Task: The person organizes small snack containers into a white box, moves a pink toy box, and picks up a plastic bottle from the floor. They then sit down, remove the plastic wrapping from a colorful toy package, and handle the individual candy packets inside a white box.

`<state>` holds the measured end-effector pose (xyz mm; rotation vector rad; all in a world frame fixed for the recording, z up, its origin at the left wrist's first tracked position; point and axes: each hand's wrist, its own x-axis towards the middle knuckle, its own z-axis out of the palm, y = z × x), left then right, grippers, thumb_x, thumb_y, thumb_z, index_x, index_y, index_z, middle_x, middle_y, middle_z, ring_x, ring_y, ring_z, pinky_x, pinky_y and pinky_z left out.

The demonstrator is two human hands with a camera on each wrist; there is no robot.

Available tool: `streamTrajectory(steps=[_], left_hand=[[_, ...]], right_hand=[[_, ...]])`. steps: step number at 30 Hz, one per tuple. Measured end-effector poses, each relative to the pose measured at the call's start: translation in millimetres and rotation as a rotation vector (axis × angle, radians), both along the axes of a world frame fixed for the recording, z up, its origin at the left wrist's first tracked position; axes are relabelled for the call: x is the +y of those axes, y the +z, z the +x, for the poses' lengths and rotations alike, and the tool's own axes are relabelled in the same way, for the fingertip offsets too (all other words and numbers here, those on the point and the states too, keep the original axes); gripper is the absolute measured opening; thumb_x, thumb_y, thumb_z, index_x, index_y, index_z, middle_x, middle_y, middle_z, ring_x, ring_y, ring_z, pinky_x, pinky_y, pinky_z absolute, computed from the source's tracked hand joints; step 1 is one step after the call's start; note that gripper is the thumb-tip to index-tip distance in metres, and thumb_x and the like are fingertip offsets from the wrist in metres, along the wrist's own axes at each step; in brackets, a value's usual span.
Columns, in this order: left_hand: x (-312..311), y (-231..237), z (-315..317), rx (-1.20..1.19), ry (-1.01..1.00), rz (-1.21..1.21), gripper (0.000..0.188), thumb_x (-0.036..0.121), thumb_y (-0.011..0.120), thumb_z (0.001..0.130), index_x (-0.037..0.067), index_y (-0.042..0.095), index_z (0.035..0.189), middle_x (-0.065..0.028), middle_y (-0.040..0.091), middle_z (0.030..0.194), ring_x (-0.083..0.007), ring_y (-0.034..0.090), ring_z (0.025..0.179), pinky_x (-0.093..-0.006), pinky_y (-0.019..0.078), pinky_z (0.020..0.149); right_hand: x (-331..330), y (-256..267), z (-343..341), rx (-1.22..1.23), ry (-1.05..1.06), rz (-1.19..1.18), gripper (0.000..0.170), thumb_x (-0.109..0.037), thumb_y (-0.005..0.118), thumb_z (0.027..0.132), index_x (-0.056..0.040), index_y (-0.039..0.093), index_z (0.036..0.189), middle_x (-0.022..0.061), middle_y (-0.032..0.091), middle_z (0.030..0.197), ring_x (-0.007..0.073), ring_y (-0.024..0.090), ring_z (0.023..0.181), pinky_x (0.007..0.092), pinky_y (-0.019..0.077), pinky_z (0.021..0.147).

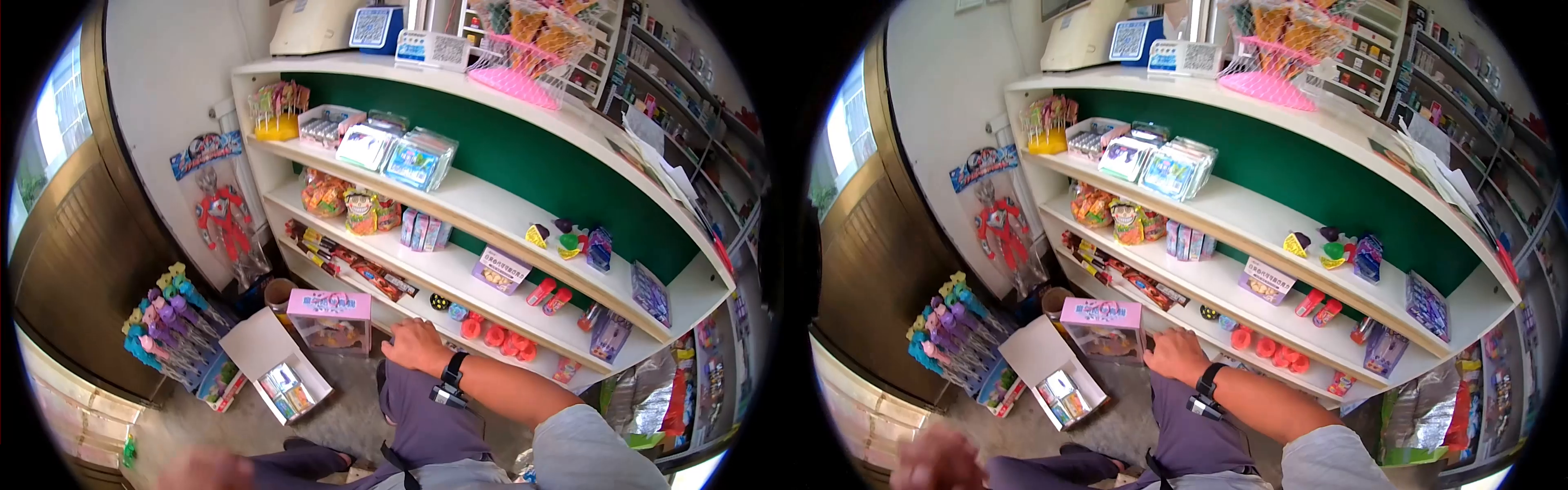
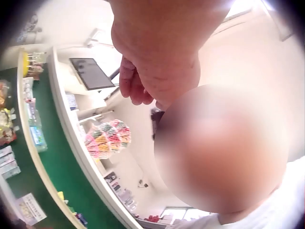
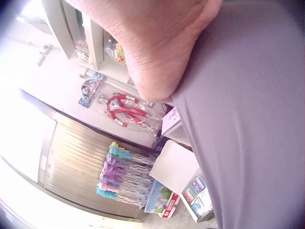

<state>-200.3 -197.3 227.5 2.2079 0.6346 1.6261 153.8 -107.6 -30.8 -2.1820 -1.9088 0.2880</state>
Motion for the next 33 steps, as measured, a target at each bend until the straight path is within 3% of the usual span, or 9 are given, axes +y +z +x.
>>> streamTrajectory(steps=[1,2,4,5,7,12,13,22,33], left_hand=[[24.3,-1.0,14.7,-0.082,-0.168,-0.015,0.029,0.021,0.072,0.102,0.000,0.068,0.122,-0.0247,0.070,0.122,-0.0321,0.069,0.073,-0.0416,0.0571,0.064],[42.0,-4.9,28.7,-0.022,-0.080,-0.018,0.023,-0.004,0.062,0.082,0.000,0.062,0.104,-0.0157,0.071,0.093,-0.0283,0.066,0.092,-0.0387,0.0535,0.086],[78.4,-11.3,55.6,0.093,-0.118,-0.106,0.027,-0.009,0.061,0.086,-0.004,0.061,0.113,-0.0120,0.062,0.102,-0.0217,0.061,0.097,-0.0327,0.0531,0.086],[93.5,-14.9,78.5,0.068,-0.063,-0.100,0.032,-0.010,0.068,0.078,-0.003,0.068,0.109,-0.0133,0.069,0.096,-0.0260,0.067,0.090,-0.0369,0.0532,0.083],[117.7,-25.4,107.4,0.215,-0.080,-0.236,0.032,-0.008,0.067,0.085,-0.003,0.067,0.117,-0.0112,0.066,0.112,-0.0198,0.068,0.100,-0.0321,0.0553,0.092],[162.1,-75.5,179.6,0.478,-0.026,-0.096,0.046,0.013,0.075,0.089,0.003,0.065,0.133,-0.0224,0.064,0.134,-0.0424,0.065,0.122,-0.0462,0.0538,0.103],[165.3,-82.4,191.7,0.486,-0.040,-0.116,0.048,0.014,0.075,0.089,0.004,0.064,0.134,-0.0222,0.063,0.138,-0.0424,0.064,0.124,-0.0464,0.0536,0.104],[230.3,-78.9,283.1,0.362,0.073,-0.008,0.057,0.017,0.077,0.091,-0.002,0.058,0.140,-0.0268,0.058,0.144,-0.0461,0.058,0.132,-0.0497,0.0478,0.111],[259.3,-59.8,357.5,0.307,0.265,-0.111,0.084,0.031,0.082,0.086,-0.008,0.045,0.151,-0.0329,0.053,0.148,-0.0498,0.053,0.134,-0.0529,0.0439,0.113]], right_hand=[[-0.3,-1.7,0.2,-0.008,-0.001,0.015,0.050,-0.047,0.064,0.092,0.0003,0.075,0.105,0.0265,0.074,0.111,0.0450,0.070,0.107,0.0544,0.0548,0.096],[-2.3,-1.7,0.9,0.004,0.007,0.036,0.050,-0.047,0.065,0.091,0.0004,0.075,0.103,0.0266,0.074,0.109,0.0450,0.071,0.105,0.0548,0.0554,0.095],[-4.8,-4.9,2.6,0.004,0.017,0.066,0.049,-0.046,0.065,0.091,0.0004,0.076,0.101,0.0262,0.074,0.107,0.0444,0.071,0.103,0.0545,0.0560,0.093],[-4.5,-9.5,5.2,0.019,0.026,0.095,0.048,-0.046,0.066,0.091,0.0002,0.076,0.098,0.0254,0.075,0.104,0.0437,0.072,0.101,0.0541,0.0563,0.092],[-7.1,-20.9,9.7,0.004,0.021,0.170,0.046,-0.045,0.067,0.090,-0.0008,0.076,0.095,0.0240,0.075,0.100,0.0424,0.073,0.098,0.0536,0.0563,0.090],[-19.2,-18.1,23.0,0.034,-0.019,0.237,0.042,-0.045,0.069,0.090,-0.0038,0.074,0.093,0.0194,0.074,0.096,0.0399,0.072,0.095,0.0527,0.0551,0.088],[-22.1,-17.1,26.1,0.038,-0.034,0.242,0.041,-0.045,0.069,0.090,-0.0042,0.073,0.093,0.0185,0.074,0.095,0.0394,0.072,0.095,0.0523,0.0549,0.088],[-38.2,-2.4,63.9,0.107,-0.106,0.179,0.041,-0.041,0.061,0.094,-0.0038,0.074,0.100,0.0183,0.074,0.103,0.0381,0.069,0.103,0.0531,0.0525,0.093],[-39.5,-3.2,100.7,0.082,-0.240,0.238,0.041,-0.042,0.064,0.092,-0.0034,0.076,0.092,0.0168,0.076,0.093,0.0356,0.073,0.093,0.0498,0.0583,0.086]])
